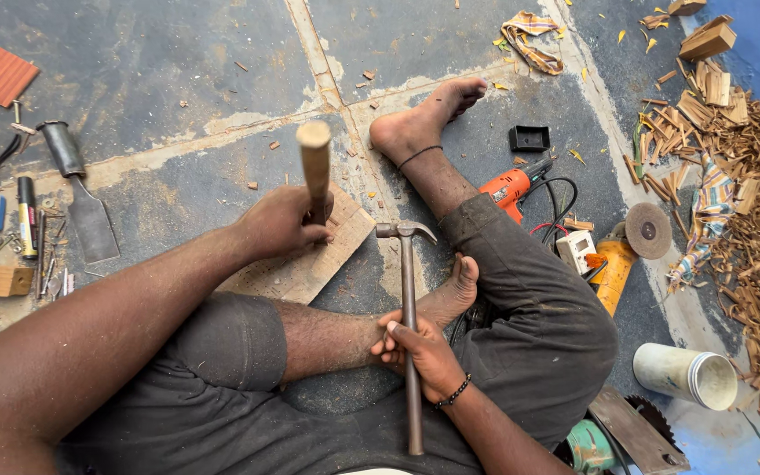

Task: The person sits on the floor and uses a chisel and hammer to carve a rectangular recess into a small piece of wood. They repeatedly position the chisel and strike it with the hammer to remove wood chips.

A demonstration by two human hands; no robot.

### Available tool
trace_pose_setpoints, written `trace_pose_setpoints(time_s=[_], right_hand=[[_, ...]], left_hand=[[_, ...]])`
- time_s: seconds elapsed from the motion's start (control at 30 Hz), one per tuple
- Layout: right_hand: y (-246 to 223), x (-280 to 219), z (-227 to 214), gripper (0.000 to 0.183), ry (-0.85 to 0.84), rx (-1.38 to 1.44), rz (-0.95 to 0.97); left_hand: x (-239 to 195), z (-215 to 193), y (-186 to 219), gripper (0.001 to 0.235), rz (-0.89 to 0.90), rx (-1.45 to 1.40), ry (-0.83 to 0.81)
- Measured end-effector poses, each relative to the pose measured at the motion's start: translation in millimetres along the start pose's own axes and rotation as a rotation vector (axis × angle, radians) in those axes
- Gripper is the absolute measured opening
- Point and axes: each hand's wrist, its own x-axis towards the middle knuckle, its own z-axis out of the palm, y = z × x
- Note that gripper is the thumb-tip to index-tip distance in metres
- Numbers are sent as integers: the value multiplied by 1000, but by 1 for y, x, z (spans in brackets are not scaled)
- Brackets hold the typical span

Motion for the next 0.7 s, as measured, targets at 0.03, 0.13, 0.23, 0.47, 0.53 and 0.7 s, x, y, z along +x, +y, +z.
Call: trace_pose_setpoints(time_s=[0.03, 0.13, 0.23, 0.47, 0.53, 0.7], right_hand=[[0, 2, -2, 18, 7, 11, 11], [1, 9, -12, 19, 14, 65, 60], [2, 15, -18, 19, -8, 123, 103], [1, 20, -19, 18, -13, 127, 112], [-1, 18, -18, 18, -4, 127, 127], [-6, 18, -13, 19, 15, 105, 143]], left_hand=[[1, 0, -1, 27, 22, -62, 22], [4, -2, -8, 27, 33, -185, 6], [9, -3, -17, 24, 37, -209, -73], [15, 9, -22, 26, 19, -8, -31], [17, 8, -20, 25, -42, -45, -74], [14, 4, -14, 26, -57, -66, -81]])
